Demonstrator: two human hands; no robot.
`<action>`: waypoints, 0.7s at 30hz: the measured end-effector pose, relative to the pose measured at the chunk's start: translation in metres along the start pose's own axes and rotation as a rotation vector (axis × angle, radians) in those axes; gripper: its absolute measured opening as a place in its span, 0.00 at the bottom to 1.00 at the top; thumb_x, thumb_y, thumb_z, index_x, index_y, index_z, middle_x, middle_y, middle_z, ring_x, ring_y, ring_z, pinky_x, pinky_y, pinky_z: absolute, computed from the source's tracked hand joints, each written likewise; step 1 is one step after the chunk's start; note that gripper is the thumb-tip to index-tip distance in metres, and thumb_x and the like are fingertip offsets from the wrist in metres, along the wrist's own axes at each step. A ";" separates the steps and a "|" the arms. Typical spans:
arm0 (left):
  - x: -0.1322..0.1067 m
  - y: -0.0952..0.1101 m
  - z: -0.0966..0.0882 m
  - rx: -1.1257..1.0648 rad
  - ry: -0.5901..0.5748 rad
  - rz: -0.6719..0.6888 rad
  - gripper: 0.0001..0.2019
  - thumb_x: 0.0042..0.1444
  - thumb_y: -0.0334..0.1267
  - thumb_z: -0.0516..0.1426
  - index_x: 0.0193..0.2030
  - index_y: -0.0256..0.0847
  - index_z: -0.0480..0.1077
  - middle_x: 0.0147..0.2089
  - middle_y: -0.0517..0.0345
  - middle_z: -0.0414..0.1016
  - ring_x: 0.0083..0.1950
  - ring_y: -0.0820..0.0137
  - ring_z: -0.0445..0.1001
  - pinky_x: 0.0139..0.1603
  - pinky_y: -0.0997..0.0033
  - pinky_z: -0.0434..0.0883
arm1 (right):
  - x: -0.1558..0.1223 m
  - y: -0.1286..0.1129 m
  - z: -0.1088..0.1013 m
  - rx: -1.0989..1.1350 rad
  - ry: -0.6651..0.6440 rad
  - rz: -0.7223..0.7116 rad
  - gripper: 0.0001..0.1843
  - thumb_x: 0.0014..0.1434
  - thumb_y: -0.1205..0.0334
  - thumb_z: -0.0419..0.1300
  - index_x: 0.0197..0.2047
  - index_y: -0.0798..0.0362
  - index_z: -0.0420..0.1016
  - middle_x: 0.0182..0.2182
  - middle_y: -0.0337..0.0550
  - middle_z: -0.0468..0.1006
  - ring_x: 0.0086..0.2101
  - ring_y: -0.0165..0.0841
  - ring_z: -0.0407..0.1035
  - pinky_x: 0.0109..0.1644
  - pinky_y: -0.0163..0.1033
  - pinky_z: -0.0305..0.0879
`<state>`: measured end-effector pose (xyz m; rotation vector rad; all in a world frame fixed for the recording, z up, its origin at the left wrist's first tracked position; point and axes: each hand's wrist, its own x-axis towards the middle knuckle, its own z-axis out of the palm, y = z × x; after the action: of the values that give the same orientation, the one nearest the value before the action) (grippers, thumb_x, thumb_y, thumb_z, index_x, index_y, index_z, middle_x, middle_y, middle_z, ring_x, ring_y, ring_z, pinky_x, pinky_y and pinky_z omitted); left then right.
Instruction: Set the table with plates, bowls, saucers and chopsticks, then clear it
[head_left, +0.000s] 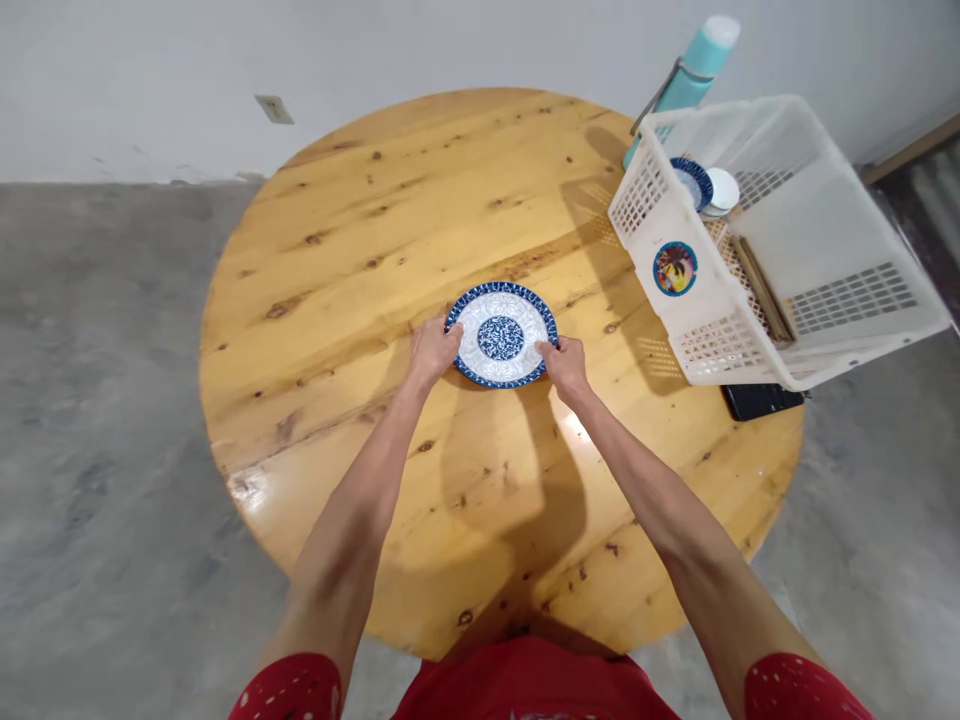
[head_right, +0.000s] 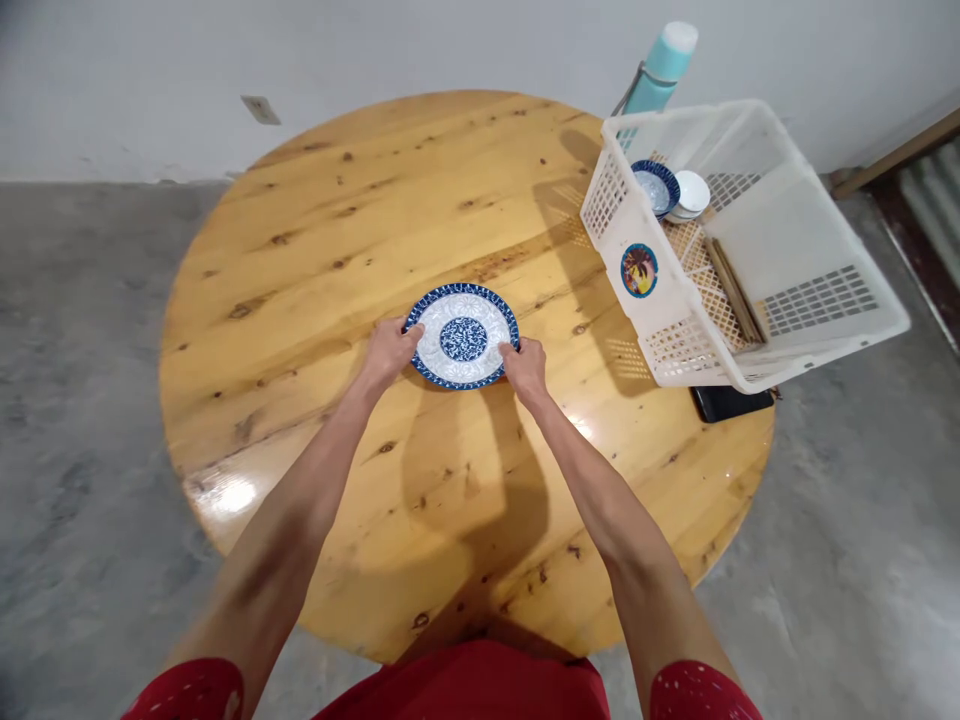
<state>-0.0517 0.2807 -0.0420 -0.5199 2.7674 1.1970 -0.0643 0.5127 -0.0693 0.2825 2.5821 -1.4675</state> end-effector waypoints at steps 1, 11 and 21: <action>0.000 0.000 0.001 0.003 0.001 0.000 0.14 0.57 0.45 0.49 0.29 0.39 0.69 0.29 0.53 0.69 0.38 0.61 0.71 0.38 0.67 0.66 | 0.000 -0.002 -0.002 -0.013 0.031 0.015 0.14 0.52 0.54 0.57 0.22 0.51 0.59 0.19 0.34 0.56 0.25 0.28 0.53 0.29 0.36 0.49; 0.005 0.004 0.002 0.094 -0.001 0.010 0.16 0.58 0.46 0.49 0.29 0.38 0.70 0.31 0.50 0.72 0.39 0.59 0.72 0.40 0.66 0.67 | 0.002 -0.024 -0.012 -0.275 -0.030 -0.011 0.12 0.58 0.58 0.57 0.26 0.55 0.69 0.23 0.41 0.66 0.31 0.36 0.64 0.40 0.40 0.60; -0.029 0.020 -0.014 0.263 0.134 -0.014 0.20 0.61 0.47 0.50 0.53 0.36 0.69 0.46 0.42 0.78 0.52 0.53 0.75 0.54 0.58 0.68 | -0.016 -0.023 -0.030 -0.422 0.050 -0.043 0.23 0.64 0.47 0.56 0.53 0.57 0.72 0.42 0.53 0.79 0.45 0.48 0.72 0.50 0.48 0.65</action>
<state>-0.0307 0.2908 -0.0129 -0.6104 2.9640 0.8027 -0.0559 0.5257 -0.0318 0.2091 2.8664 -0.8983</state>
